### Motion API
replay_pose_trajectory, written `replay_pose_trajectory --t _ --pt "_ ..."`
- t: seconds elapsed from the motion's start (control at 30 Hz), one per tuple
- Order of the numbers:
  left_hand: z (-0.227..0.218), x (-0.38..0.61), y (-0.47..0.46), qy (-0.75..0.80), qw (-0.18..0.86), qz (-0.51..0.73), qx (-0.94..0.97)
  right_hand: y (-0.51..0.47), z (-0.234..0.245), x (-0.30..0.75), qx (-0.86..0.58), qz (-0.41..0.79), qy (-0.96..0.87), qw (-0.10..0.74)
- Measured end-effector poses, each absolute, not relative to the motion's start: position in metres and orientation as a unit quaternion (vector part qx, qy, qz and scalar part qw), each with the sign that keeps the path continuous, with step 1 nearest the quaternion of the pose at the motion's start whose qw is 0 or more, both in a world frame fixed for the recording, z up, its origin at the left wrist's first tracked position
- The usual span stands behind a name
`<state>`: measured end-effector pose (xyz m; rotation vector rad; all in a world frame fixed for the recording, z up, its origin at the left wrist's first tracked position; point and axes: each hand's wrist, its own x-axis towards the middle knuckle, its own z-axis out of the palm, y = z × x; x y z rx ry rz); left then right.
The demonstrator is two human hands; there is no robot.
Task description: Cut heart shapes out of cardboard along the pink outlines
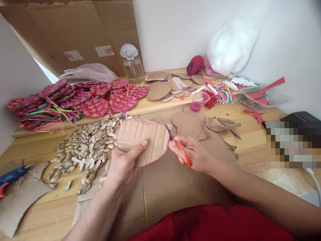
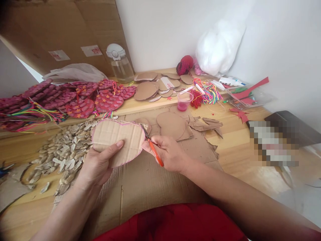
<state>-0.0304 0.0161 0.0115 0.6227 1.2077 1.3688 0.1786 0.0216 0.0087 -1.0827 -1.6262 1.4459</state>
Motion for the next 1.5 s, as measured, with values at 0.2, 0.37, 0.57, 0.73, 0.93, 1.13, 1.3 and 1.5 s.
replay_pose_trajectory --t 0.2,0.37,0.57,0.73,0.93,1.13,1.3,1.5 --pt "0.015 -0.033 0.018 0.508 0.575 0.582 0.270 0.024 0.014 0.180 -0.426 0.527 -0.659 0.326" --pt "0.016 -0.037 0.019 0.495 0.578 0.586 0.280 0.023 0.014 0.177 -0.438 0.535 -0.646 0.323" --pt "0.013 -0.038 0.018 0.513 0.604 0.544 0.275 0.025 0.011 0.181 -0.415 0.598 -0.605 0.323" --pt "0.018 -0.038 0.019 0.515 0.595 0.548 0.283 0.026 0.012 0.186 -0.416 0.602 -0.607 0.311" --pt "0.022 -0.043 0.021 0.514 0.598 0.538 0.299 0.027 0.010 0.185 -0.408 0.599 -0.613 0.315" --pt "0.021 -0.053 0.024 0.509 0.601 0.528 0.318 0.027 0.021 0.184 -0.425 0.573 -0.639 0.287" --pt "0.023 -0.061 0.024 0.510 0.616 0.506 0.323 0.027 0.022 0.183 -0.438 0.557 -0.653 0.267" --pt "0.017 -0.064 0.022 0.518 0.634 0.465 0.336 0.027 0.015 0.184 -0.419 0.566 -0.656 0.272"
